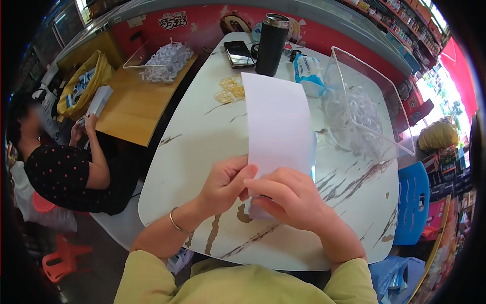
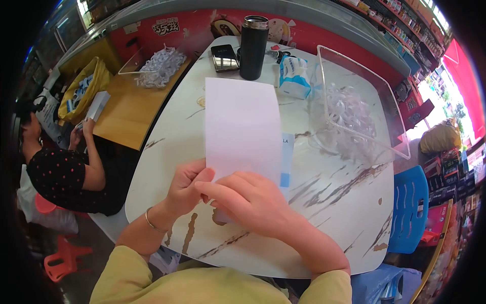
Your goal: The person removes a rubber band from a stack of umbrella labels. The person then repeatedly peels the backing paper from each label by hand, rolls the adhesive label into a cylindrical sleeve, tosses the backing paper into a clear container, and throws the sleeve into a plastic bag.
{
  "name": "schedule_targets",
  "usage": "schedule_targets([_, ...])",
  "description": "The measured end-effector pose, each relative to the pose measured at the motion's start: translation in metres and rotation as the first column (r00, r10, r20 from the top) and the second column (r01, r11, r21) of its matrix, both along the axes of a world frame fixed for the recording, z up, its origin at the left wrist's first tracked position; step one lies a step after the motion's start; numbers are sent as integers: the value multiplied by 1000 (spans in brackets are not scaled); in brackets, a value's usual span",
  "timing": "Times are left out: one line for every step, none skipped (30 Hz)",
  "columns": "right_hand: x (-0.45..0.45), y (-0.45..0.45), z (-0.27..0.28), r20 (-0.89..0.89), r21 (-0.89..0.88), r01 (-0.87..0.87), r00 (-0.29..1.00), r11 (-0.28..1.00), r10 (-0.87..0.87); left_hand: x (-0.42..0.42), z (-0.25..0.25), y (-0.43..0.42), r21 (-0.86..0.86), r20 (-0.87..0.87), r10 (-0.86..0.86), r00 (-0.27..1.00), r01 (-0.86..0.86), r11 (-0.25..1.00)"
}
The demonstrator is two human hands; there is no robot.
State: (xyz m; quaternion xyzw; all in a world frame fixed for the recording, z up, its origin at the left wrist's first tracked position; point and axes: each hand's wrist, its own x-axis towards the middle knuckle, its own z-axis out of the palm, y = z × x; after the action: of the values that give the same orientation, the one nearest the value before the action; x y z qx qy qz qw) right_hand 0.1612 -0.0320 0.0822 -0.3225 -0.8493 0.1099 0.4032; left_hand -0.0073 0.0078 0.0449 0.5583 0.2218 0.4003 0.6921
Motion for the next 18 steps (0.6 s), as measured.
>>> schedule_targets([-1,1,-3,-24,28,9,1000,1000,-9,0,-2,-1,28,-16,-8,1000,8,1000])
schedule_targets([-3,2,-8,-50,54,18,999,998,-15,0,-3,-1,30,-4,-16,1000,16,999])
schedule_targets([-4,3,-10,-75,80,27,997,996,-21,1,-3,-1,32,7,-23,1000,23,999])
schedule_targets([-4,3,-9,-48,83,21,999,996,-17,2,-3,0,35,19,-31,999,31,999])
schedule_targets([-3,3,-7,-19,86,16,1000,996,-14,1,-3,0,27,20,-30,999,30,999])
schedule_targets([-3,3,-6,10,88,11,1000,996,-12,2,-3,0,19,21,-30,999,30,999])
schedule_targets([-3,3,-6,14,93,15,1000,996,-16,2,-3,0,11,23,-30,999,29,1000])
schedule_targets([-3,2,-7,19,98,18,1000,995,-20,1,-4,0,22,15,-30,999,29,999])
schedule_targets([-3,2,-8,23,103,21,999,994,-23,1,-6,0,33,7,-29,1000,29,999])
schedule_targets([-3,2,-9,41,116,28,999,993,-33,0,-7,0,44,-1,-28,1000,28,999])
schedule_targets([-3,2,-9,60,131,35,997,991,-43,0,-7,0,44,-1,-22,1000,22,999])
schedule_targets([-3,2,-9,77,144,43,995,989,-55,1,-6,0,42,-2,-16,1000,16,999])
schedule_targets([-3,2,-9,84,128,44,995,991,-55,1,-6,0,42,-2,-12,1000,12,999])
schedule_targets([-3,1,-8,91,112,46,994,993,-57,1,-6,0,46,4,-26,1000,26,999])
schedule_targets([-2,1,-7,98,96,49,993,994,-59,1,-5,0,51,11,-42,999,41,998])
schedule_targets([-2,1,-5,89,80,36,995,996,-43,1,-6,0,55,17,-57,998,56,997])
schedule_targets([-2,2,-4,80,64,23,996,998,-28,2,-6,0,56,12,-51,999,50,997])
schedule_targets([-1,3,-3,70,49,10,997,999,-13,3,-7,0,58,8,-45,999,44,997])
